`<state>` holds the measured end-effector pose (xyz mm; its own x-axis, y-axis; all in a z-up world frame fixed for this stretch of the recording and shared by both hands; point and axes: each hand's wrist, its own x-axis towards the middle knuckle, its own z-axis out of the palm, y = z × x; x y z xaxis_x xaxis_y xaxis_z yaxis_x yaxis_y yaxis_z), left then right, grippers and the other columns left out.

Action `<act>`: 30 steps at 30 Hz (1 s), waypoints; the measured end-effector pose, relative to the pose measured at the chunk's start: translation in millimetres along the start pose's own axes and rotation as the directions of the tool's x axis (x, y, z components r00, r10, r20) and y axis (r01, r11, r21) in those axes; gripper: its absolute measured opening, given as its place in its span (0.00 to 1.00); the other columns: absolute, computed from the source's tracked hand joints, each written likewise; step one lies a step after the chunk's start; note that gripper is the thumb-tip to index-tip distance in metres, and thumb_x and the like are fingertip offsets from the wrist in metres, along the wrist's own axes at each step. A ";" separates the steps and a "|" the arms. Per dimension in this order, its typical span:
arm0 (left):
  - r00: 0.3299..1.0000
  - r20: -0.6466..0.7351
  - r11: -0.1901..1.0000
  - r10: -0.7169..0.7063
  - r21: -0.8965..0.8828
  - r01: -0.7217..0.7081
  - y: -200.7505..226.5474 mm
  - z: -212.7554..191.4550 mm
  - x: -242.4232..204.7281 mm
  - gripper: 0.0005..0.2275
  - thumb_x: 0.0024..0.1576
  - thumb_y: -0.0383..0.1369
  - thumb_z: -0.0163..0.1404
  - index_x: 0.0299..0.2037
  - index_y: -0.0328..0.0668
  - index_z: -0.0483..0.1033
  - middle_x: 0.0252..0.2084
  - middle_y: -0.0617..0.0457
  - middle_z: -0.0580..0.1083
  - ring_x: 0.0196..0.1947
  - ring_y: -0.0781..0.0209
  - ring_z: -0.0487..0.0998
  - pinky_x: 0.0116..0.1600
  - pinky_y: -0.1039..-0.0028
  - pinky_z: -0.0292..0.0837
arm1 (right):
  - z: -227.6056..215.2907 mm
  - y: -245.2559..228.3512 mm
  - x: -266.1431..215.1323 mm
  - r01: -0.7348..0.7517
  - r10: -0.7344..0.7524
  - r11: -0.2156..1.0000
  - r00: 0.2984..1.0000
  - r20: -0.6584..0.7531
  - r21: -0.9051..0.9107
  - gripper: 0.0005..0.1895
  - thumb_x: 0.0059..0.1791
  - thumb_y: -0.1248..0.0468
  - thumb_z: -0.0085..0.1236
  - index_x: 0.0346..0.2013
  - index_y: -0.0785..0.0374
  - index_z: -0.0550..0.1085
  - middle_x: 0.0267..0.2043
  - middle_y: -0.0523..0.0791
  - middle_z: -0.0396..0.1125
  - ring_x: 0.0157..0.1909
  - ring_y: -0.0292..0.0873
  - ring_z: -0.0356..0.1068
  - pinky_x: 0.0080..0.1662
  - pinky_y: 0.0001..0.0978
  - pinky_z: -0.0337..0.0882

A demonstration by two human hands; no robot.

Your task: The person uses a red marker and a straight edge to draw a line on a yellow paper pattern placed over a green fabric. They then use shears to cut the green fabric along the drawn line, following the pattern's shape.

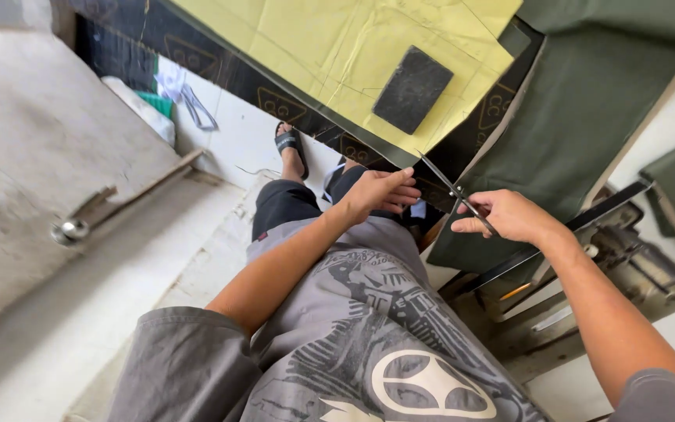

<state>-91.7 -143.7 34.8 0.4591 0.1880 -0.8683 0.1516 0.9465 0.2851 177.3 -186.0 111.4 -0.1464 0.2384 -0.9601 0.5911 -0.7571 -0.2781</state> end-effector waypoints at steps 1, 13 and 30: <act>1.000 0.028 0.997 -0.008 -0.081 0.011 2.8 1.1 1.1 0.27 0.59 0.51 0.55 0.53 0.28 0.77 0.45 0.35 0.81 0.46 0.48 0.85 0.45 0.67 0.83 | -5.2 -7.5 4.5 -0.008 0.008 0.998 1.000 -0.015 -0.060 0.28 0.35 0.48 0.78 0.44 0.56 0.83 0.22 0.47 0.74 0.29 0.43 0.77 0.41 0.33 0.70; 0.969 -0.138 0.934 0.203 -0.269 -0.234 -21.6 -1.7 40.2 0.09 0.58 0.35 0.58 0.40 0.35 0.80 0.40 0.40 0.82 0.42 0.52 0.85 0.41 0.77 0.80 | -19.1 -15.7 31.2 0.093 -0.089 0.951 0.996 0.025 -0.296 0.28 0.34 0.48 0.79 0.44 0.52 0.83 0.20 0.43 0.73 0.28 0.42 0.75 0.42 0.35 0.71; 0.409 0.387 -0.337 0.827 0.922 -0.192 1.3 -12.7 17.6 0.19 0.55 0.46 0.63 0.38 0.43 0.68 0.39 0.51 0.66 0.36 0.53 0.66 0.41 0.63 0.61 | -47.0 -13.6 -19.2 -0.216 0.213 0.937 0.976 -0.041 -0.275 0.21 0.42 0.50 0.71 0.45 0.55 0.84 0.27 0.41 0.60 0.33 0.40 0.58 0.41 0.27 0.56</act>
<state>-94.5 -135.9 14.8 0.6516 0.7576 0.0380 0.6678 -0.5967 0.4451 209.4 -151.7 135.0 0.0156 0.0968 -0.9952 0.8037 -0.5934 -0.0451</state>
